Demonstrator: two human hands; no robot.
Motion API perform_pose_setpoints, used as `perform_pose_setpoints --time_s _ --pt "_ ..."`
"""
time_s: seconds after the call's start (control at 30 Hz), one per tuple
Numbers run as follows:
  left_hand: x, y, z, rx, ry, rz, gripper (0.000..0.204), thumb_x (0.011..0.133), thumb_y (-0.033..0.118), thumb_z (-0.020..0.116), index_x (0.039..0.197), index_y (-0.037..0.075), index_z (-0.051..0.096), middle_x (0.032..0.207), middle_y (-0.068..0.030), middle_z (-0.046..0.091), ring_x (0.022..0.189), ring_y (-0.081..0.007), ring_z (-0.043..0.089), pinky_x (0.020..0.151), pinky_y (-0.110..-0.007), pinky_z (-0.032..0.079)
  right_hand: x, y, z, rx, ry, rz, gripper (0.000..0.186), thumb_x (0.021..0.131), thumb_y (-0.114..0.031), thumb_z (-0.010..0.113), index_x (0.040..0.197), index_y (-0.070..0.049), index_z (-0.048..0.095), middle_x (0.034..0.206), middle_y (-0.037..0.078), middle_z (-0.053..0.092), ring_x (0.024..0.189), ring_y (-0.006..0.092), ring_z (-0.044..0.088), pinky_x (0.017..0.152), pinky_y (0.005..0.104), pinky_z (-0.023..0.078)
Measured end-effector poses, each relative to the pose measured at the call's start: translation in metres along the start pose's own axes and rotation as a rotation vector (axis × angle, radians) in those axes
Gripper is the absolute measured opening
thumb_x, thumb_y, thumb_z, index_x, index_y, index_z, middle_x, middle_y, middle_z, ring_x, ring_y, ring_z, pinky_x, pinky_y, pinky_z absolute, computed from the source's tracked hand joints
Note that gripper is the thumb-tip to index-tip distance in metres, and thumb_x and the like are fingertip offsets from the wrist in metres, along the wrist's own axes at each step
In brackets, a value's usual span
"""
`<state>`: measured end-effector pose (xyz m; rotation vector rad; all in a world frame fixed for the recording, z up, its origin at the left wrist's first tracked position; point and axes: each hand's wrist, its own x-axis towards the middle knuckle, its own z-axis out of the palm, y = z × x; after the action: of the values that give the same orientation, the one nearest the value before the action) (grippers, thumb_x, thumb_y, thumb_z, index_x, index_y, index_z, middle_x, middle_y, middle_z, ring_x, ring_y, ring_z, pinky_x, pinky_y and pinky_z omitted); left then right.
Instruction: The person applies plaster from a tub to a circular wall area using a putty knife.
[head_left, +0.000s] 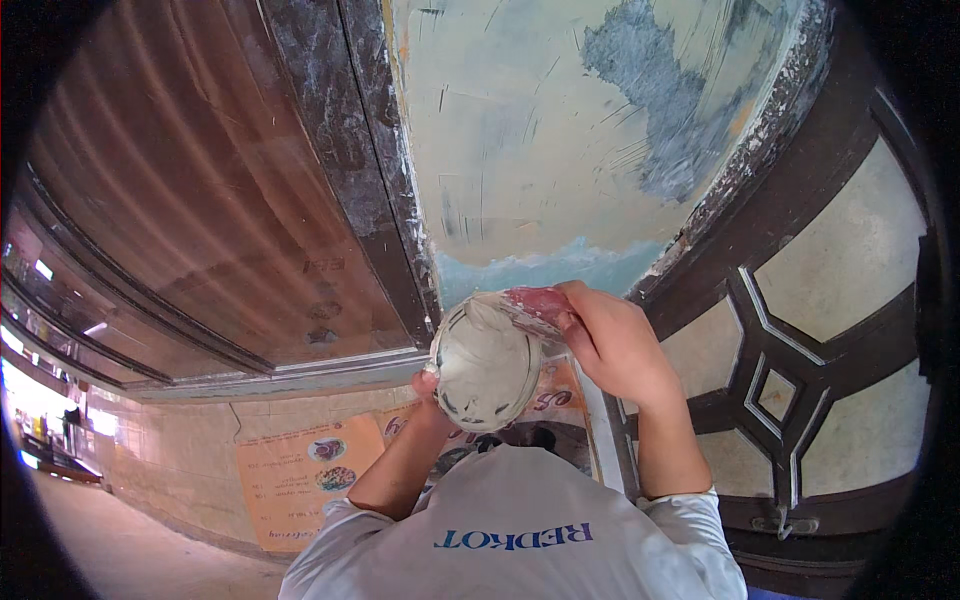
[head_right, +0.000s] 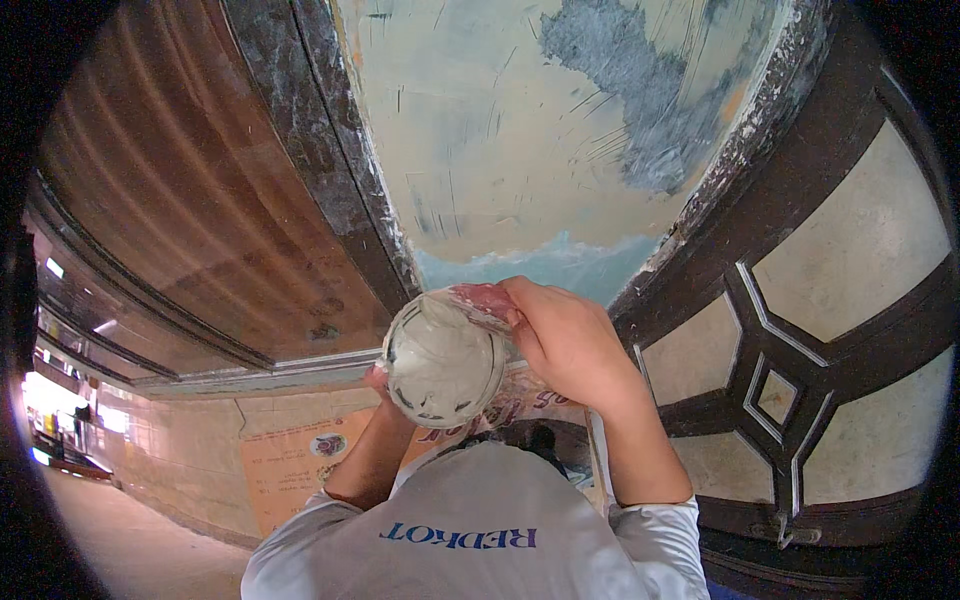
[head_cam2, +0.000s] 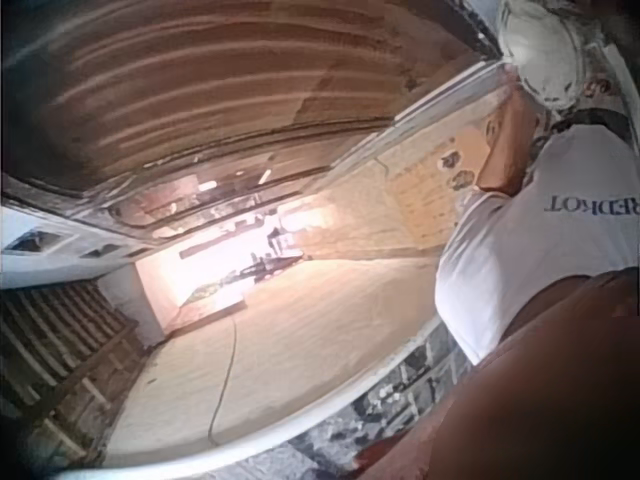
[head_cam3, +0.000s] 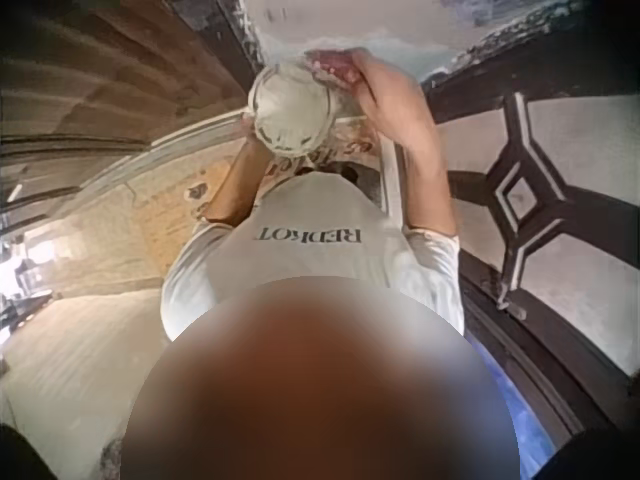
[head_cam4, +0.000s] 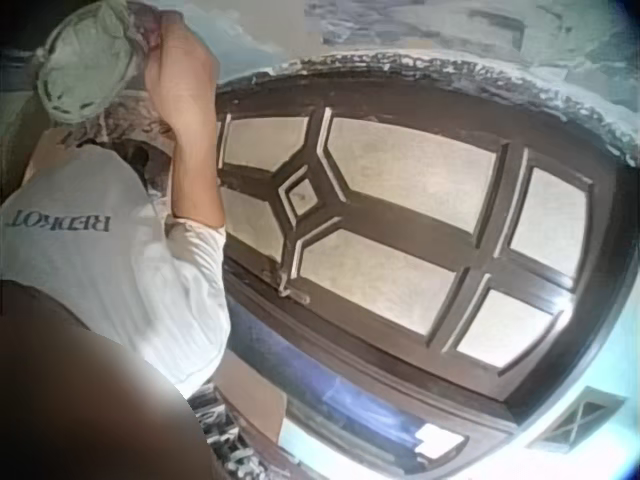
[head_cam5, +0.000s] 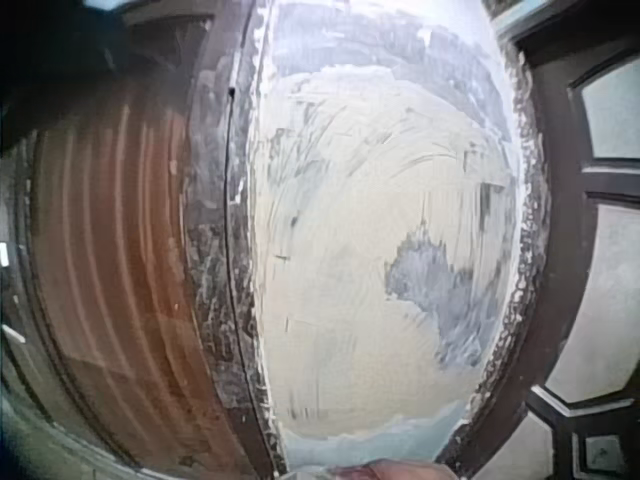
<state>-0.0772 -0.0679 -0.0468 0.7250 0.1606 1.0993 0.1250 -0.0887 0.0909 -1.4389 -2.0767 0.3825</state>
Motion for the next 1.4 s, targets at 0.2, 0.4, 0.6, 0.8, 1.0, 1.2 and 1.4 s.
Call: perform_pose_setpoints --time_s 0.2,0.4,0.6,0.8,1.0,1.2,1.4 --pt "-0.009 -0.007 -0.004 0.033 0.049 -0.084 0.102 0.077 0.082 0.041 0.147 0.009 0.035 0.144 -0.0144 0.044 0.128 -0.0313 0.048 0.105 -0.049 0.043 0.0 -0.006 0.004 -0.276 -0.023 -0.204 0.025 0.081 -0.012 0.061 0.106 -0.01 0.063 0.102 0.007 0.067 0.099 0.0312 0.06 0.077 0.043 0.049" --pt "-0.01 -0.007 -0.017 -0.354 0.109 -0.104 0.094 0.082 0.08 0.034 0.148 0.013 0.036 0.148 -0.0129 0.041 0.131 -0.0326 0.046 0.108 -0.051 0.039 -0.003 0.019 0.026 -0.109 0.081 -0.407 0.029 0.074 -0.007 0.065 0.103 -0.011 0.067 0.106 0.004 0.066 0.104 0.0299 0.058 0.086 0.0421 0.05" --pt "-0.011 0.001 -0.018 -0.5 0.124 -0.108 0.092 0.085 0.08 0.03 0.147 0.013 0.039 0.148 -0.0136 0.043 0.131 -0.0348 0.045 0.109 -0.053 0.037 -0.004 0.046 0.055 -0.001 0.17 -0.439 0.026 0.065 0.0 0.069 0.09 -0.006 0.065 0.103 0.007 0.067 0.106 0.0327 0.06 0.09 0.0428 0.05" --pt "-0.014 0.0 -0.016 -0.602 0.058 -0.133 0.094 0.083 0.082 0.032 0.147 0.013 0.039 0.147 -0.0144 0.043 0.131 -0.0361 0.045 0.108 -0.054 0.037 -0.008 0.077 0.066 -0.101 0.332 -0.523 0.021 0.065 -0.001 0.069 0.085 -0.003 0.064 0.103 0.009 0.066 0.106 0.0334 0.059 0.09 0.0424 0.049" --pt "-0.012 -0.001 -0.013 -0.63 -0.015 -0.116 0.098 0.081 0.084 0.034 0.146 0.011 0.04 0.147 -0.0163 0.042 0.131 -0.0366 0.046 0.108 -0.057 0.037 -0.014 0.104 0.069 -0.164 0.454 -0.472 0.02 0.064 0.0 0.065 0.084 -0.004 0.062 0.099 0.01 0.066 0.1 0.0344 0.06 0.086 0.0434 0.049" --pt "-0.011 -0.012 -0.045 -0.33 0.23 -0.068 0.105 0.072 0.086 0.043 0.146 0.012 0.039 0.146 -0.0202 0.041 0.131 -0.0406 0.045 0.105 -0.061 0.041 -0.015 0.102 0.046 -0.024 0.562 -0.309 0.022 0.067 0.002 0.063 0.087 -0.004 0.06 0.091 0.012 0.065 0.085 0.0327 0.059 0.076 0.0394 0.047" --pt "0.0 -0.006 -0.036 -0.213 0.086 0.022 0.113 0.065 0.083 0.056 0.149 0.011 0.031 0.148 -0.0191 0.038 0.131 -0.0389 0.046 0.105 -0.058 0.043 -0.009 0.053 0.022 0.117 0.306 -0.07 0.023 0.07 -0.01 0.074 0.087 -0.006 0.06 0.085 0.007 0.064 0.079 0.0265 0.06 0.07 0.0358 0.048"
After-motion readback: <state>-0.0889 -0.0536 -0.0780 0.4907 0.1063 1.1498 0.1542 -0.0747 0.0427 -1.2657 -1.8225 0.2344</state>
